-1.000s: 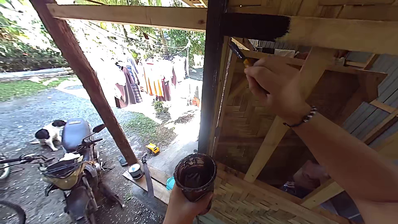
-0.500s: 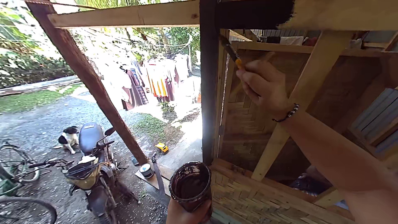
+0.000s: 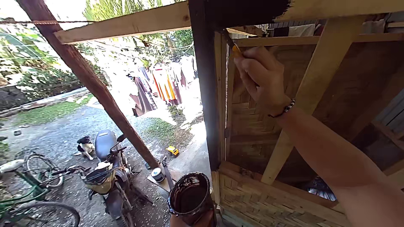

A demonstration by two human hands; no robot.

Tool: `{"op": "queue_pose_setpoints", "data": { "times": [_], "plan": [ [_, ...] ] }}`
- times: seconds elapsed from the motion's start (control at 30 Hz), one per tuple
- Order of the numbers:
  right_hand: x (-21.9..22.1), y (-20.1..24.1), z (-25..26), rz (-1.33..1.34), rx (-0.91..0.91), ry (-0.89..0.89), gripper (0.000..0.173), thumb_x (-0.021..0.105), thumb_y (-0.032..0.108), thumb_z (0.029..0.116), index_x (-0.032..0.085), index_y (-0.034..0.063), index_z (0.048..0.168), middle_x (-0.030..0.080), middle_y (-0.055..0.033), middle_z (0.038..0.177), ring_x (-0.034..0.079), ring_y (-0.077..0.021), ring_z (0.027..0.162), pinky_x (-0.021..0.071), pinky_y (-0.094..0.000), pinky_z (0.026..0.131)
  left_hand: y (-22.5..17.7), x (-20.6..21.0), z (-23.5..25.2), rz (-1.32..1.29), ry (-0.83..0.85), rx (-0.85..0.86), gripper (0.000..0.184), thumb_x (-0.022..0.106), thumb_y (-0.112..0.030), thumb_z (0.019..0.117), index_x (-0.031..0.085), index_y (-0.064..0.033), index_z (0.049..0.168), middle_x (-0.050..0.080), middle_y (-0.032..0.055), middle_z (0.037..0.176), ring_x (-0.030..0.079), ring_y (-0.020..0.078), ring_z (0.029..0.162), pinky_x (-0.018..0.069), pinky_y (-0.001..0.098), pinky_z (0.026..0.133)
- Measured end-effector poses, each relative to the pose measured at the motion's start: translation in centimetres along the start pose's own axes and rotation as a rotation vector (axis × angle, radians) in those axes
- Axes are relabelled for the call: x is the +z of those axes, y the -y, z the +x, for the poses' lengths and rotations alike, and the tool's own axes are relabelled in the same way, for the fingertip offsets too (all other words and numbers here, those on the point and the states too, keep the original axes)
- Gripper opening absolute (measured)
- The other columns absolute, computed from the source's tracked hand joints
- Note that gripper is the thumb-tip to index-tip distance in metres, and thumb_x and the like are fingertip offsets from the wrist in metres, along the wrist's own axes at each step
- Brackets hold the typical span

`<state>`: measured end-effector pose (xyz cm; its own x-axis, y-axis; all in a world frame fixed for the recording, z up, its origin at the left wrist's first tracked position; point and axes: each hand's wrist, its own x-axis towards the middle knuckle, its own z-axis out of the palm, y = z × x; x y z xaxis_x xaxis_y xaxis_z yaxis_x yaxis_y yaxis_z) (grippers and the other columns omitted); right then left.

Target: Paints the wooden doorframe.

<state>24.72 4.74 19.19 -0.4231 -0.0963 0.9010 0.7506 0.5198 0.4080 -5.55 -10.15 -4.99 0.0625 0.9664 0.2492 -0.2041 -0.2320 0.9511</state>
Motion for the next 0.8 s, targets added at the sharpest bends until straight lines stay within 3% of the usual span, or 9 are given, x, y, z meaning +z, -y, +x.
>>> {"op": "queue_pose_setpoints", "data": {
  "times": [0.17,0.33,0.53,0.63,0.8],
  "plan": [
    [-0.8,0.6,-0.7,0.017,-0.036,0.025,0.017,0.061,0.002,0.0993,0.073,-0.0002,0.110,0.069,-0.0226,0.106,0.069,-0.0300,0.093,0.0580,-0.0368,0.074,-1.3,0.9,0.1,0.060,0.007,-0.068,0.065,0.087,0.003,0.0608,0.058,0.0012,0.119,0.076,0.0001,0.100,0.074,0.0085,0.093,0.0625,0.0287,0.087],
    [-2.9,-0.7,-0.5,-0.039,-0.026,-0.003,0.017,0.061,0.002,0.1000,0.074,-0.0015,0.110,0.069,-0.0221,0.106,0.068,-0.0282,0.094,0.0576,-0.0352,0.078,0.2,0.6,0.4,-0.001,0.018,0.003,0.070,0.088,0.004,0.0594,0.058,0.0010,0.122,0.076,0.0036,0.101,0.074,0.0124,0.094,0.0634,0.0331,0.086],
    [-6.4,0.9,-2.6,-0.106,0.008,-0.067,0.017,0.061,0.001,0.0992,0.072,-0.0029,0.112,0.068,-0.0238,0.107,0.067,-0.0266,0.094,0.0569,-0.0323,0.080,0.0,0.9,0.5,0.013,0.025,-0.014,0.071,0.089,0.002,0.0584,0.057,0.0029,0.122,0.076,0.0048,0.102,0.074,0.0125,0.094,0.0632,0.0325,0.086],
    [-5.9,1.9,-3.2,-0.069,-0.006,-0.026,0.015,0.064,0.003,0.0983,0.073,-0.0013,0.110,0.069,-0.0239,0.106,0.069,-0.0285,0.096,0.0585,-0.0343,0.081,-1.5,1.6,0.5,0.099,0.016,-0.089,0.070,0.087,0.000,0.0600,0.054,0.0036,0.122,0.075,0.0019,0.102,0.073,0.0079,0.095,0.0616,0.0281,0.088],
    [-3.5,-0.3,-1.8,-0.045,0.020,0.032,0.017,0.062,0.003,0.0993,0.074,0.0001,0.110,0.070,-0.0223,0.107,0.070,-0.0302,0.094,0.0588,-0.0371,0.074,0.4,1.3,0.4,-0.001,0.038,0.000,0.071,0.090,0.002,0.0582,0.058,0.0009,0.121,0.076,0.0037,0.101,0.074,0.0125,0.094,0.0633,0.0330,0.086]
  ]
}}
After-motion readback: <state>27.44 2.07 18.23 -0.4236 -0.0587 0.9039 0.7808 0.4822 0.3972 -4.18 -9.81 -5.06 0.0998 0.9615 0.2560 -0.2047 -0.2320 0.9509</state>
